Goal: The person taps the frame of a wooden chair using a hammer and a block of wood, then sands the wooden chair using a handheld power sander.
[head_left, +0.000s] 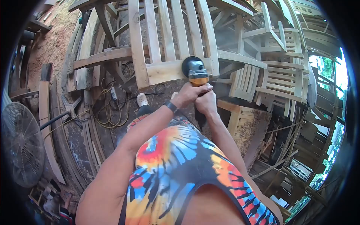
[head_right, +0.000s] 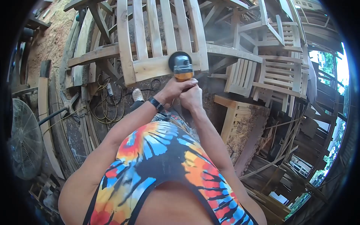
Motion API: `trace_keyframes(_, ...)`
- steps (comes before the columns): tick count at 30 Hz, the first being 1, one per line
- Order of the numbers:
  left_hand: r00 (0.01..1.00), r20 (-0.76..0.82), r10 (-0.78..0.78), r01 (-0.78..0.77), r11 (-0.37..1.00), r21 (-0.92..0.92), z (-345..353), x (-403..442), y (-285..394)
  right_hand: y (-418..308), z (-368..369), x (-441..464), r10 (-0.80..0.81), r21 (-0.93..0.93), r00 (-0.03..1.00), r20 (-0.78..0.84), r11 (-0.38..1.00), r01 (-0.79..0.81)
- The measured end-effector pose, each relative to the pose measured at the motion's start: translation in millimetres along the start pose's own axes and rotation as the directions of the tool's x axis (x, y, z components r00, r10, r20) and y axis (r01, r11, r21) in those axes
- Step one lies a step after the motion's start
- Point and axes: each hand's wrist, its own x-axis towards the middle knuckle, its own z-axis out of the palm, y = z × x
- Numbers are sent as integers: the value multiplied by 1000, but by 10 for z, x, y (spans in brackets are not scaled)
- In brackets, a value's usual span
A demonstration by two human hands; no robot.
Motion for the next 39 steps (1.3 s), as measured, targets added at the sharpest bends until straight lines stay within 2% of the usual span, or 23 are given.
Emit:
trace_keyframes(1, 997, -74, 28, -27, 999, 19, -86, -95, 49, -179, 19, -27, 21, 16, 998, 59, 1000, -22)
trace_keyframes(2, 997, -77, 23, -21, 999, 24, -143, -212, 97, -228, 104, -25, 10, 52, 994, 108, 999, -15)
trace_keyframes(4, 960, -280, -8, 30, 997, 75, -235, -437, 201, -316, 259, -57, -2, 85, 977, 212, 996, -17)
trace_keyframes(5, 960, -281, -10, 33, 996, 79, -259, -550, 218, -326, 341, -85, 0, 90, 977, 213, 996, -19)
trace_keyframes(7, 906, -410, 105, -8, 973, 232, -277, -709, 227, -313, 462, -151, -190, 208, 955, 228, 968, 142)
trace_keyframes(10, 923, -371, 105, -33, 980, 196, -304, -629, 139, -316, 415, -169, -191, 214, 959, 210, 966, 146)
trace_keyframes(11, 929, -370, 20, 51, 982, 180, -256, -575, 147, -310, 336, -153, -136, 179, 969, 207, 979, 99)
trace_keyframes(12, 930, -367, 20, 49, 983, 178, -215, -469, 119, -291, 243, -140, -135, 176, 970, 204, 979, 100)
trace_keyframes(14, 994, -102, 24, -17, 997, 72, -124, -205, 3, -212, 48, -117, 52, -15, 993, 110, 999, -51)
trace_keyframes(17, 999, 32, 22, -22, 1000, 16, 125, 132, -66, 23, -113, -40, 63, 5, 995, -79, 998, -63)
trace_keyframes(22, 999, -33, 20, -22, 998, -57, 1, 24, -92, -10, -8, -3, 16, 23, 1000, 17, 1000, -16)
trace_keyframes(24, 990, -139, 34, -30, 999, 35, -178, -229, -78, -155, 141, -112, -26, 67, 993, 116, 998, 18)
trace_keyframes(25, 967, -251, -31, 65, 990, 125, -144, -454, 107, -179, 218, -158, -33, 118, 986, 166, 993, 14)
trace_keyframes(26, 964, -264, -34, 68, 990, 123, -166, -576, 83, -192, 284, -213, -40, 168, 975, 217, 986, 3)
trace_keyframes(27, 944, -329, 18, 43, 983, 177, -183, -666, 68, -225, 314, -258, -64, 245, 962, 264, 970, -3)
trace_keyframes(28, 919, -387, 72, 21, 973, 231, -190, -727, 85, -292, 321, -262, -68, 248, 961, 269, 969, -1)
trace_keyframes(29, 904, -426, 45, 56, 973, 222, -184, -781, 127, -365, 305, -279, -126, 241, 950, 284, 969, 56)
trace_keyframes(30, 902, -429, 44, 56, 974, 219, -186, -776, 122, -398, 296, -290, -184, 235, 936, 300, 965, 114)
trace_keyframes(33, 889, -450, 79, 31, 972, 231, -195, -744, 88, -225, 358, -259, -157, 224, 948, 277, 970, 95)
trace_keyframes(36, 915, -393, 90, 18, 965, 262, -181, -696, 6, -202, 331, -298, -192, 255, 949, 250, 958, 127)
trace_keyframes(38, 917, -395, 50, 60, 963, 262, -217, -776, 31, -222, 384, -328, -156, 246, 955, 253, 965, 92)
trace_keyframes(39, 910, -405, 93, -11, 979, 202, -230, -845, 35, -254, 425, -345, -152, 224, 950, 272, 970, 91)
